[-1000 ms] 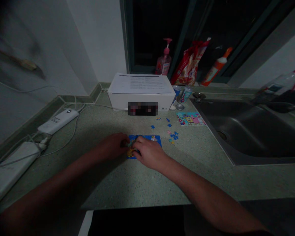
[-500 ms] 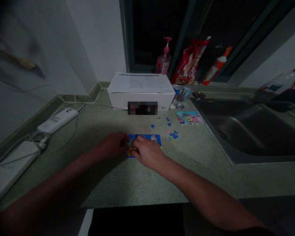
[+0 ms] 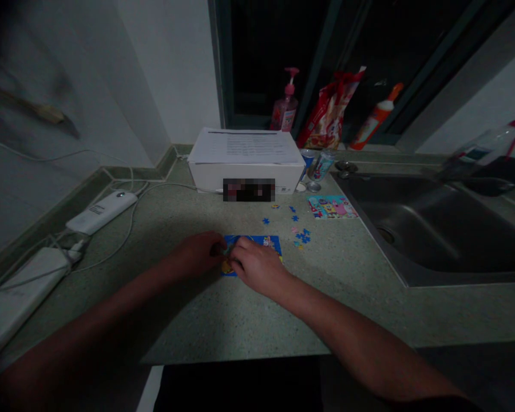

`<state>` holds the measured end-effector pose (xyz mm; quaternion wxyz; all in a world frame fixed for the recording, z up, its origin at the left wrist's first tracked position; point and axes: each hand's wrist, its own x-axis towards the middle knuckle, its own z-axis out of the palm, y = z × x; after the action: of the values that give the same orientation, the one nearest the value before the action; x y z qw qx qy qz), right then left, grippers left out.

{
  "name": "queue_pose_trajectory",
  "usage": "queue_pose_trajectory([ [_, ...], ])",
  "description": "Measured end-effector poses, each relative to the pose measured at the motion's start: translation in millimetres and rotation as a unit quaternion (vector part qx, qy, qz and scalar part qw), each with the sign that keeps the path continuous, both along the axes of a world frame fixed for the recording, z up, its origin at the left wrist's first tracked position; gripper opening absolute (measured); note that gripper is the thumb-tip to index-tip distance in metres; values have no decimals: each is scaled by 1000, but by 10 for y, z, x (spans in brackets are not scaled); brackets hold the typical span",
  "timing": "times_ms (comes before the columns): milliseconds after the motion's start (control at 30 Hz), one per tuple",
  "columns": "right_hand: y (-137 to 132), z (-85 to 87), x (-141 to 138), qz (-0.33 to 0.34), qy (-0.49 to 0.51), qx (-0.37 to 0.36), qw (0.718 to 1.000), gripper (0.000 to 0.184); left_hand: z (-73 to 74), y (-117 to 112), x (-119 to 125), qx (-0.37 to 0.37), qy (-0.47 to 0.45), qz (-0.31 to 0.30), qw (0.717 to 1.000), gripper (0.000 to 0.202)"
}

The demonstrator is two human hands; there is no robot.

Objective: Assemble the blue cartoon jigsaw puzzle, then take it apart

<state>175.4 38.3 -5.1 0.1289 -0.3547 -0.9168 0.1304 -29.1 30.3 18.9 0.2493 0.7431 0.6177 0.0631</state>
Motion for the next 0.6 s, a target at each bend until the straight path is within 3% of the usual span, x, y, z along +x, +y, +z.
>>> queue_pose_trajectory([
  [600, 63, 82, 111, 34, 37, -4, 999, 11, 23, 69, -13, 41, -11, 58, 997, 16],
])
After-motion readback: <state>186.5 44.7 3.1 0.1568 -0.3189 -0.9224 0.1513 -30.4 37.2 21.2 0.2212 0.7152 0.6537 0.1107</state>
